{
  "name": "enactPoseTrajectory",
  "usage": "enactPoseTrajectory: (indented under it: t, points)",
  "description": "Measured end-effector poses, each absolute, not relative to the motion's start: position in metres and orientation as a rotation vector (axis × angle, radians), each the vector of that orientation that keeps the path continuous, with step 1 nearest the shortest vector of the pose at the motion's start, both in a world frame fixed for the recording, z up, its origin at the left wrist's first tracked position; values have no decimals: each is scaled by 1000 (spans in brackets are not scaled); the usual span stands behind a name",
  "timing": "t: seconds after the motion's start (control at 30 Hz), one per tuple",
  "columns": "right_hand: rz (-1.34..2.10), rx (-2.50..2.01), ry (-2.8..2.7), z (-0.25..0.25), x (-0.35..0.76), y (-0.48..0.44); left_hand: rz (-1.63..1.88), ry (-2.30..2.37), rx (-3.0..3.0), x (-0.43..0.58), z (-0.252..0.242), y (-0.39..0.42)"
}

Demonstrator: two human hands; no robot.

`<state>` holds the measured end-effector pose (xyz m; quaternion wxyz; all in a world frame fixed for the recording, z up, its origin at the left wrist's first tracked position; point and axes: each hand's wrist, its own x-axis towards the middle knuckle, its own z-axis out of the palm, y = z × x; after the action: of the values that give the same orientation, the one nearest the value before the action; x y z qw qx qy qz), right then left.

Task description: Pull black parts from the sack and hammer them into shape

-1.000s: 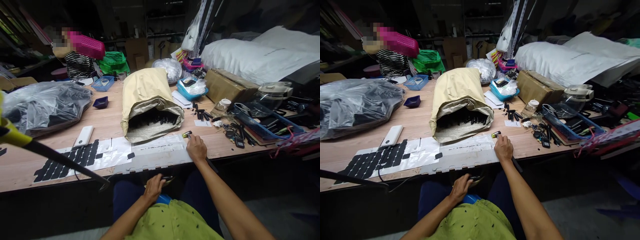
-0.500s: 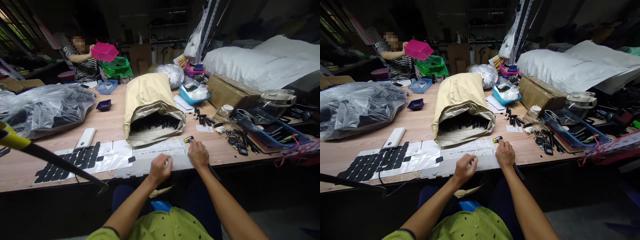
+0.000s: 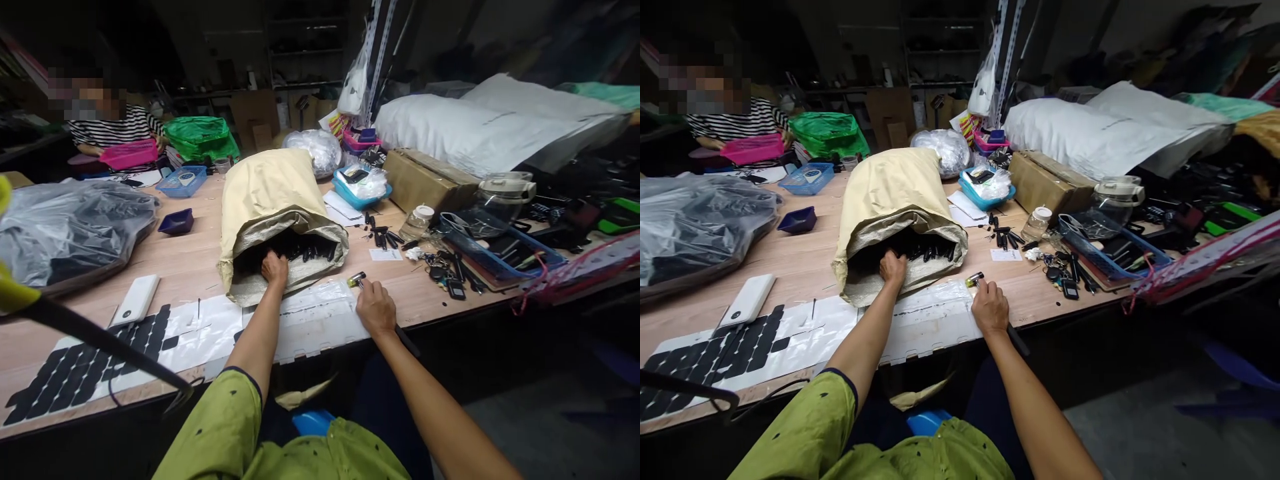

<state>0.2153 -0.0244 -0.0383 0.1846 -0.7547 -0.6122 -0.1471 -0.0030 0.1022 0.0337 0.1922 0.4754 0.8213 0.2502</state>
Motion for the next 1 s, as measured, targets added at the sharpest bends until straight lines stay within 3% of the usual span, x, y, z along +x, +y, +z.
enactPoseTrajectory:
  t: [0.23,0.4,0.63,0.8,1.0]
  points:
    - [-403,-2138,-1731,-36,216,-25,1000,1920,1775,-14,22,39]
    - [-428,-2130,-1733,-36,216,-23,819,1479,2013,-5,0,-4]
    - [-356,-2128,-1713,-35,218,-22,676,1505,2017,5,-10,-6]
    - [-81,-2059,-1644,-28,225,-23,681,1527,1978,6,-10,-5]
    - [312,-1657,-1657,-10,199,-39,675,1542,1962,7,-9,-5]
